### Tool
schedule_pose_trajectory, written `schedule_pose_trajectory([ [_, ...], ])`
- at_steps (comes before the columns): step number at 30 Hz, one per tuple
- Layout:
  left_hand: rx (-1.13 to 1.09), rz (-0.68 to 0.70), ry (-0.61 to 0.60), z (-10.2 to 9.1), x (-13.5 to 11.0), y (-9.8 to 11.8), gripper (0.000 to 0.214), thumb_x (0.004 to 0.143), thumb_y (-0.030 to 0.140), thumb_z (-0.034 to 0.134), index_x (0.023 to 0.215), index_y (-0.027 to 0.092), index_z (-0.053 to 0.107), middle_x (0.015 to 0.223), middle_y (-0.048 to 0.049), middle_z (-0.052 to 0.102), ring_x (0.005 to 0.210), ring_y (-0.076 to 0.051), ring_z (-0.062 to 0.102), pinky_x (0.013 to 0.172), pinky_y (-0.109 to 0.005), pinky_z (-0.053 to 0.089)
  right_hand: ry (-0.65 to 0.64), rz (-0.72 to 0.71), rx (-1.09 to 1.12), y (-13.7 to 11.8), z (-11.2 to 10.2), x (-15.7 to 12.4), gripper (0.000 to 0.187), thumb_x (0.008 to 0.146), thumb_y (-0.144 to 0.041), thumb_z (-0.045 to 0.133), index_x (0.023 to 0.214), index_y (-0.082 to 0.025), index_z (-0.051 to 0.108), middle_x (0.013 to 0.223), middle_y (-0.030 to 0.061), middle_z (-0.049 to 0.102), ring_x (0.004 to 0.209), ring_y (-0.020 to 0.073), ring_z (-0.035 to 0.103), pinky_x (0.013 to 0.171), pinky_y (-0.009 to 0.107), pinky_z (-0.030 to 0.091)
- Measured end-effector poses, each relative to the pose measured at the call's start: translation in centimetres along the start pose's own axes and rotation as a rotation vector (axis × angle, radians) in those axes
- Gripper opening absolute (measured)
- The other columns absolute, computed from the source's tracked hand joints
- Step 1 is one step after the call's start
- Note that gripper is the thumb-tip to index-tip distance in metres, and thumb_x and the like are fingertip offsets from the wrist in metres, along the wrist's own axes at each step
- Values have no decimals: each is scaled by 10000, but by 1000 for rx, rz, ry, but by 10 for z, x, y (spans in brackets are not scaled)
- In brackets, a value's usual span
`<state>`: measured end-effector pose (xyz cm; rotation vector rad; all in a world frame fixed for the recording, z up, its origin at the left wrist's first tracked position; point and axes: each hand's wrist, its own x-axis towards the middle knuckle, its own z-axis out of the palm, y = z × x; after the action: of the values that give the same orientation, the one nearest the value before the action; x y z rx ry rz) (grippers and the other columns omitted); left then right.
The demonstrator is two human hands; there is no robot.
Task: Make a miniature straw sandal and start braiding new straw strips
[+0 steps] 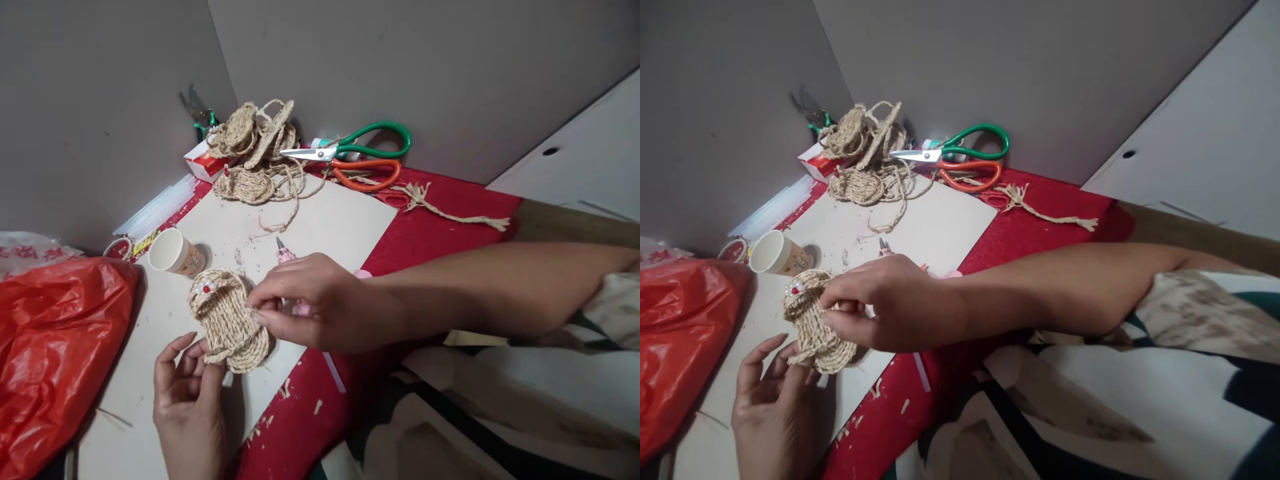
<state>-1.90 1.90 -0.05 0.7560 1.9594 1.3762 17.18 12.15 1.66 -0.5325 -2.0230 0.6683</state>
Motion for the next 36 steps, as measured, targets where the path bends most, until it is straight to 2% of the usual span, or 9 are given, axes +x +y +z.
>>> schedule_pose_trajectory([
  [5,-27,46,-3,-4,4,-7,254,722,333,779,899,223,633,916,32,667,754,-83,613,687,-163,474,-98,107,90,7,5,0,128,828,-164,535,854,-118,652,664,1,626,578,72,511,586,212,384],
  [9,-13,18,28,-4,4,-6,254,702,333,791,864,201,646,884,17,675,747,-100,624,684,-185,489,-206,205,104,8,7,-1,160,815,-147,556,947,-126,644,697,0,639,595,75,507,606,217,379],
  [15,-7,179,41,-2,3,-4,236,640,302,815,763,192,645,939,-24,708,898,-182,670,815,-278,535,-261,431,189,8,8,4,137,818,-199,586,932,-135,545,625,-21,628,563,79,508,609,234,372],
  [18,-19,190,14,-3,1,-7,219,655,303,812,758,194,652,947,-19,710,914,-180,670,854,-288,528,-274,498,278,8,9,4,191,795,-221,615,927,-154,493,611,-38,607,569,81,513,612,240,376],
  [23,-33,231,0,-3,-4,-10,190,663,275,816,752,200,665,944,-8,704,903,-163,658,864,-284,520,-265,448,268,8,10,0,173,780,-156,578,916,-167,472,616,-57,548,538,61,437,580,235,343],
  [28,35,230,-25,-2,-9,-6,171,656,291,815,735,204,690,958,-28,697,962,-203,651,893,-322,516,-219,386,297,10,11,-2,158,767,-113,516,887,-177,435,556,-95,455,494,44,343,548,228,302],
  [30,60,200,-28,-5,-9,-5,150,675,311,794,755,218,708,986,-27,699,1017,-212,640,918,-308,501,-204,386,317,11,12,-1,159,760,-106,499,873,-182,417,550,-97,449,492,42,341,540,222,296],
  [33,64,97,-96,-12,-6,-4,166,670,350,780,754,214,732,1052,-43,705,1089,-252,620,919,-304,505,-206,389,325,12,11,0,161,755,-106,498,860,-187,406,541,-100,443,490,41,352,540,221,299],
  [36,42,-12,-120,-15,-2,-5,234,694,420,755,745,193,727,1050,-68,711,993,-262,657,823,-326,551,-209,388,348,11,11,1,176,747,-95,518,855,-185,412,544,-103,428,501,41,357,560,224,311],
])
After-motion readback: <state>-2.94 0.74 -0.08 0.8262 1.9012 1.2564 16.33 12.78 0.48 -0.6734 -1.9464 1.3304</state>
